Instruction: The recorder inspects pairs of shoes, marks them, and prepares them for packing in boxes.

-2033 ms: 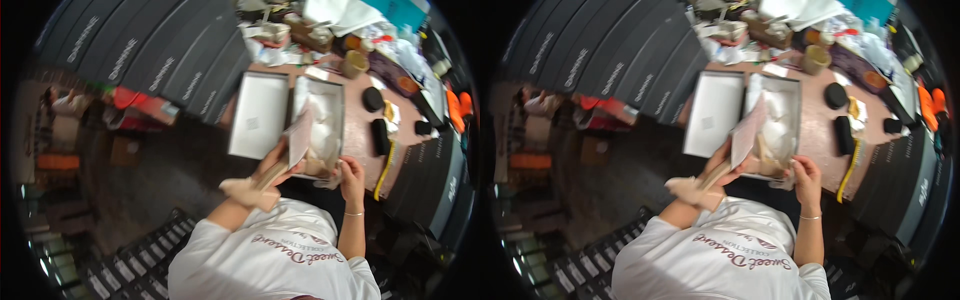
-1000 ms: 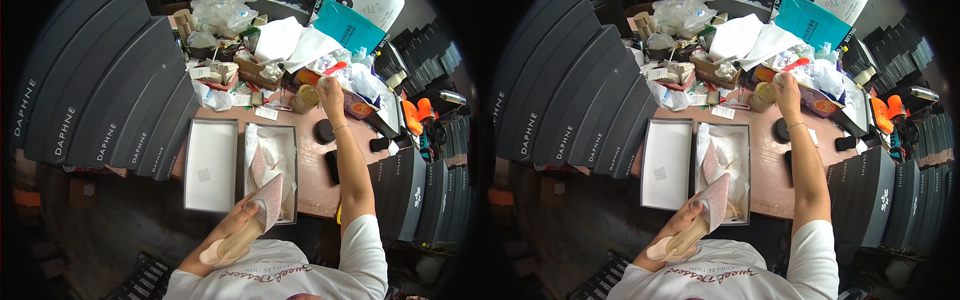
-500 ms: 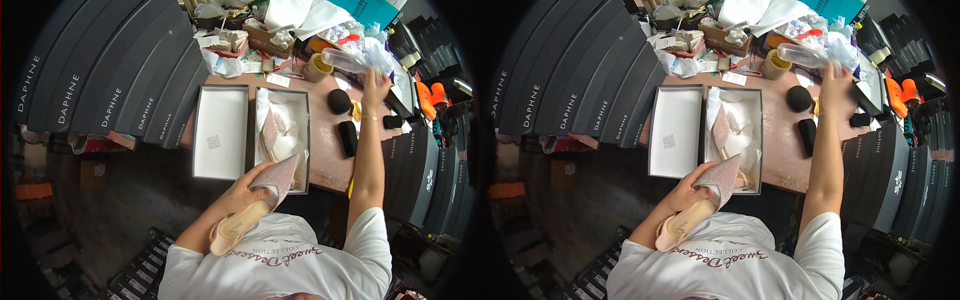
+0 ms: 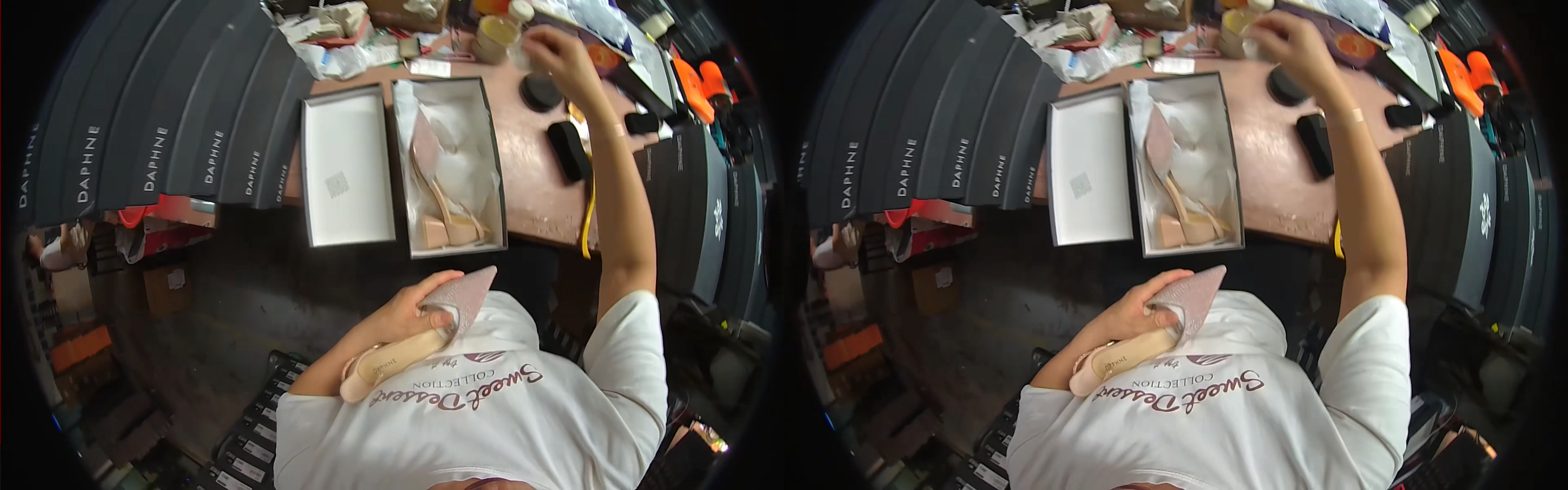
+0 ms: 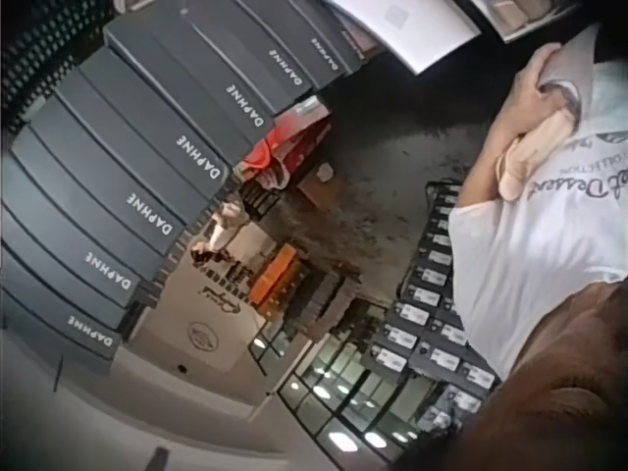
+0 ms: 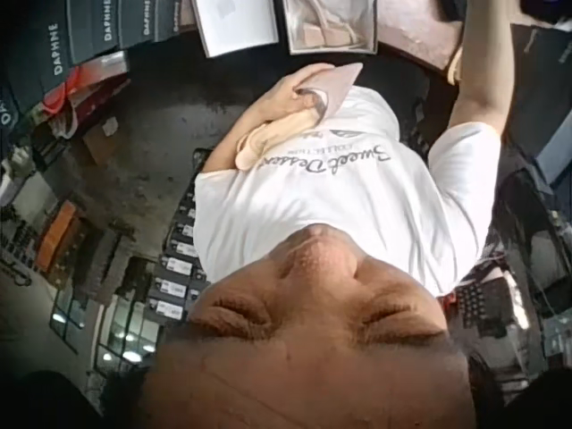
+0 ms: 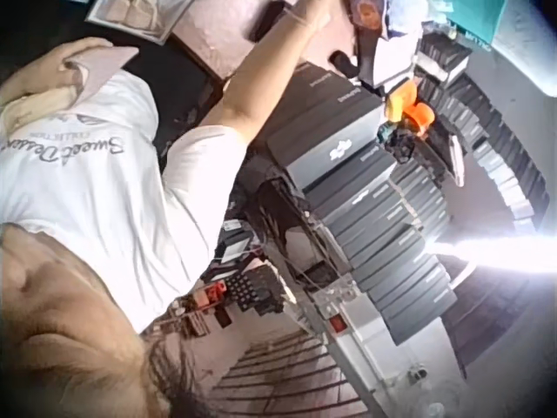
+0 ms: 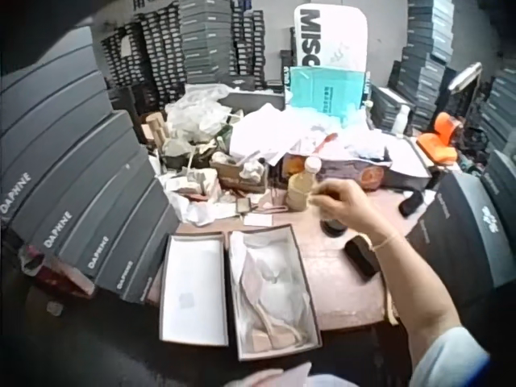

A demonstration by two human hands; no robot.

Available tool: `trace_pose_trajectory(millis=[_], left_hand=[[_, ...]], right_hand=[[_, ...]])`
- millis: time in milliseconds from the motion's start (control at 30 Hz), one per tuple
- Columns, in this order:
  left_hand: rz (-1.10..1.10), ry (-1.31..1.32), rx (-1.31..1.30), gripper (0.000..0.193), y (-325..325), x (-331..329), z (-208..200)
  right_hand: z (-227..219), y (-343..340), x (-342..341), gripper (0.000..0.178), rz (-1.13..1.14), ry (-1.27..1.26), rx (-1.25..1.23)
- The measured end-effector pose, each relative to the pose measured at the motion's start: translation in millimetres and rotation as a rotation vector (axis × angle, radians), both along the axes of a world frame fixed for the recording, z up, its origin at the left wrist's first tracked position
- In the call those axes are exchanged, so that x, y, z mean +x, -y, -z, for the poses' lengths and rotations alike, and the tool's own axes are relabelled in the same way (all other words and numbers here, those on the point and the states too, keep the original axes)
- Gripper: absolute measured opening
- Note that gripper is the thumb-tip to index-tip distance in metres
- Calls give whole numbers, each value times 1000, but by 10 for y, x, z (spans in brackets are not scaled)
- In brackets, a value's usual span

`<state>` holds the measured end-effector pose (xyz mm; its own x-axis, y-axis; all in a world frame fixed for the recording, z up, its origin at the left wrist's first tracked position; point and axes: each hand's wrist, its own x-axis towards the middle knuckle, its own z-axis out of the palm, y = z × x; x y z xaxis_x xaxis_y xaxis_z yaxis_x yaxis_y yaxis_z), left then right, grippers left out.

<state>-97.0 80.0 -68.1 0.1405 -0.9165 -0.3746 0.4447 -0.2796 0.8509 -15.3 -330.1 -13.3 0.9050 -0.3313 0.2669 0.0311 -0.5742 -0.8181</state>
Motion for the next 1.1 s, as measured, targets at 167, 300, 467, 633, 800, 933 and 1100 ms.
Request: trace_pose_trajectory(millis=[167,300,467,633,800,933,1100], left_hand=[[-20,43,-59,69,19,-68,66],[23,137,-32,65,97,-109,15],[120,196,-30,66,164,-149,-48],[151,231,-9,68,141,-161,-2],[115,218,-21,65,136,-167,23],[130,160,-20,66,168,-173,10],[130,275,-27,66,119,-144,43]], right_hand=[[-154,-1374,-1756,8,-460,-242,142],[-133,-2045,-2452,16,-291,-228,240],[57,-2288,-2443,29,-198,-48,-105],[39,-2268,-2424,30,-296,-90,-210],[12,-2240,-2573,28,-314,-156,-183],[9,-2317,-2404,28,-270,-150,-155],[-30,-2298,-2504,29,-302,-245,-124]])
